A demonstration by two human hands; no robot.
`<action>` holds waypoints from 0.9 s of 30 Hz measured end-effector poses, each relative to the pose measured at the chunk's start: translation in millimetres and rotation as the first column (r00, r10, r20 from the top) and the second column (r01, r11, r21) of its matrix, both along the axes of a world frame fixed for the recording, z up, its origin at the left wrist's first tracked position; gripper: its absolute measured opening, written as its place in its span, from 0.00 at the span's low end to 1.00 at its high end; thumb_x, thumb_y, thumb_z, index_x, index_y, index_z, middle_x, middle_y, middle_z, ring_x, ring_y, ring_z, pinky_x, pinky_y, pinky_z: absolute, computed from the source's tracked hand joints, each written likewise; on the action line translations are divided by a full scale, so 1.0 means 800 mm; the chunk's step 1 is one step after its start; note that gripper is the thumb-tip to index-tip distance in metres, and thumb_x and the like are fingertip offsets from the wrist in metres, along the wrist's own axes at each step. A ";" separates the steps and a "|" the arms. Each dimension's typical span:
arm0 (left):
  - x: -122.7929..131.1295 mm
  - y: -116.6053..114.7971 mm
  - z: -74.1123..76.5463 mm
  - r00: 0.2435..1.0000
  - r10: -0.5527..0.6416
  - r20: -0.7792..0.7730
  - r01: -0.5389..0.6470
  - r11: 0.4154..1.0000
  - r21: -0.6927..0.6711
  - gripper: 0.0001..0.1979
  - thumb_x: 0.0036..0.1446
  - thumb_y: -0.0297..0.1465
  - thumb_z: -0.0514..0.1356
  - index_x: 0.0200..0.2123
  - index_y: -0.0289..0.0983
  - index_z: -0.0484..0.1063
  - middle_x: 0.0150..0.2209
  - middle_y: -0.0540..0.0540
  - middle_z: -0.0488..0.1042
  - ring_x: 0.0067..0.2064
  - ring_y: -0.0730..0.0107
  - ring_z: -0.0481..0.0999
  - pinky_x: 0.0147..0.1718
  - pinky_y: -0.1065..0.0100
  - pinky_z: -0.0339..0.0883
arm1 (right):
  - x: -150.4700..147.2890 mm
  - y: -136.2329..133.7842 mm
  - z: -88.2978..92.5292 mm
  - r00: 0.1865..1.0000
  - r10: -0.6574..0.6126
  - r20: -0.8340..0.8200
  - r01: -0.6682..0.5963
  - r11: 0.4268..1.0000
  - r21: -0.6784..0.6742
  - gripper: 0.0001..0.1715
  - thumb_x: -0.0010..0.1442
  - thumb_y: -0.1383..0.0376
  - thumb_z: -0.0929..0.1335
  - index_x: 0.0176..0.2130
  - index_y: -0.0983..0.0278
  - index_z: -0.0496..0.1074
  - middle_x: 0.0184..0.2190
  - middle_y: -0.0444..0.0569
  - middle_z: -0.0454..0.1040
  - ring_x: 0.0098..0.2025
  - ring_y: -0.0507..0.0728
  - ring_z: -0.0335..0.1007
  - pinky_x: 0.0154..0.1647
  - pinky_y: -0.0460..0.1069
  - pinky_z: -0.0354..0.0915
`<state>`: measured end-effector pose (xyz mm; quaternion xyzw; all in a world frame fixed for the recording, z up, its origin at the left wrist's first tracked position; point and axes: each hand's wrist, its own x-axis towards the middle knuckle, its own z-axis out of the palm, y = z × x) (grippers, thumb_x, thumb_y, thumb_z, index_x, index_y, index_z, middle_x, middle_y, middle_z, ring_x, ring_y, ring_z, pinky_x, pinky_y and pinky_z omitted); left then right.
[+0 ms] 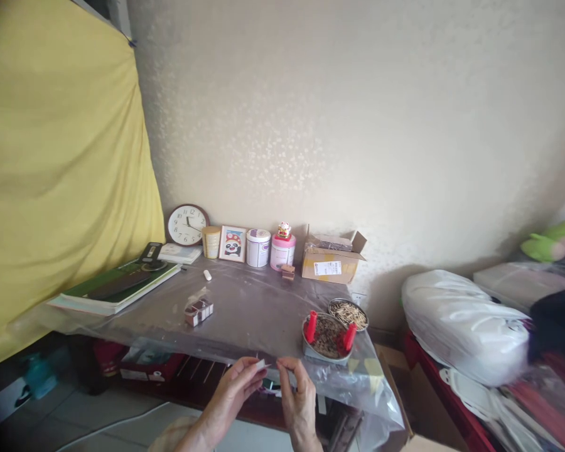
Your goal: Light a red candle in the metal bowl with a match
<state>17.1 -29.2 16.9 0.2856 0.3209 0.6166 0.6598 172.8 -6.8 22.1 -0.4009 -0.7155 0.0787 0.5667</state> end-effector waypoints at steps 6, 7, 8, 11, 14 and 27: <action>0.007 0.003 0.024 1.000 0.027 -0.011 -0.027 0.999 0.040 0.09 0.50 0.35 0.64 0.34 0.36 0.74 0.34 0.46 0.76 0.41 0.66 0.74 0.44 0.66 0.61 | 0.000 -0.027 0.059 0.998 -0.061 0.008 0.058 0.980 0.190 0.06 0.61 0.69 0.64 0.39 0.62 0.70 0.36 0.48 0.76 0.39 0.53 0.74 0.41 0.46 0.68; 0.010 0.002 0.029 0.999 0.032 -0.011 -0.031 0.998 0.055 0.09 0.50 0.35 0.64 0.34 0.36 0.74 0.35 0.46 0.75 0.41 0.66 0.73 0.44 0.67 0.61 | -0.002 -0.031 0.064 0.999 -0.046 0.022 0.040 0.972 0.233 0.08 0.61 0.71 0.64 0.41 0.62 0.69 0.38 0.49 0.75 0.40 0.53 0.73 0.42 0.46 0.68; 0.012 0.001 0.036 0.999 0.036 -0.012 -0.035 0.997 0.073 0.09 0.50 0.34 0.64 0.34 0.36 0.74 0.35 0.46 0.75 0.41 0.67 0.73 0.44 0.66 0.61 | -0.003 -0.032 0.066 0.998 -0.028 0.050 0.013 0.964 0.267 0.09 0.61 0.72 0.64 0.42 0.62 0.69 0.39 0.50 0.75 0.41 0.54 0.73 0.43 0.47 0.68; 0.017 -0.007 0.054 0.999 0.044 -0.030 -0.039 0.990 0.135 0.09 0.50 0.34 0.64 0.34 0.36 0.74 0.36 0.45 0.76 0.41 0.66 0.72 0.44 0.65 0.61 | -0.001 -0.020 0.050 0.983 -0.028 0.182 -0.022 0.963 0.269 0.10 0.61 0.71 0.63 0.42 0.61 0.70 0.39 0.50 0.75 0.40 0.54 0.73 0.40 0.48 0.69; 0.014 -0.015 0.063 0.995 0.048 -0.082 -0.037 0.990 0.137 0.09 0.52 0.35 0.63 0.35 0.37 0.74 0.37 0.46 0.76 0.43 0.65 0.72 0.46 0.64 0.61 | 0.013 0.005 0.023 0.975 -0.187 0.124 0.154 0.960 0.235 0.09 0.63 0.68 0.62 0.40 0.62 0.71 0.35 0.50 0.76 0.37 0.55 0.74 0.38 0.48 0.69; -0.048 -0.014 -0.007 0.996 0.071 -0.060 -0.073 0.997 -0.030 0.13 0.43 0.38 0.68 0.32 0.37 0.74 0.34 0.46 0.79 0.41 0.64 0.75 0.43 0.67 0.65 | 0.047 0.010 0.021 0.882 -0.256 -0.396 0.230 0.967 -0.112 0.12 0.56 0.56 0.68 0.33 0.63 0.71 0.34 0.48 0.72 0.37 0.57 0.68 0.42 0.51 0.64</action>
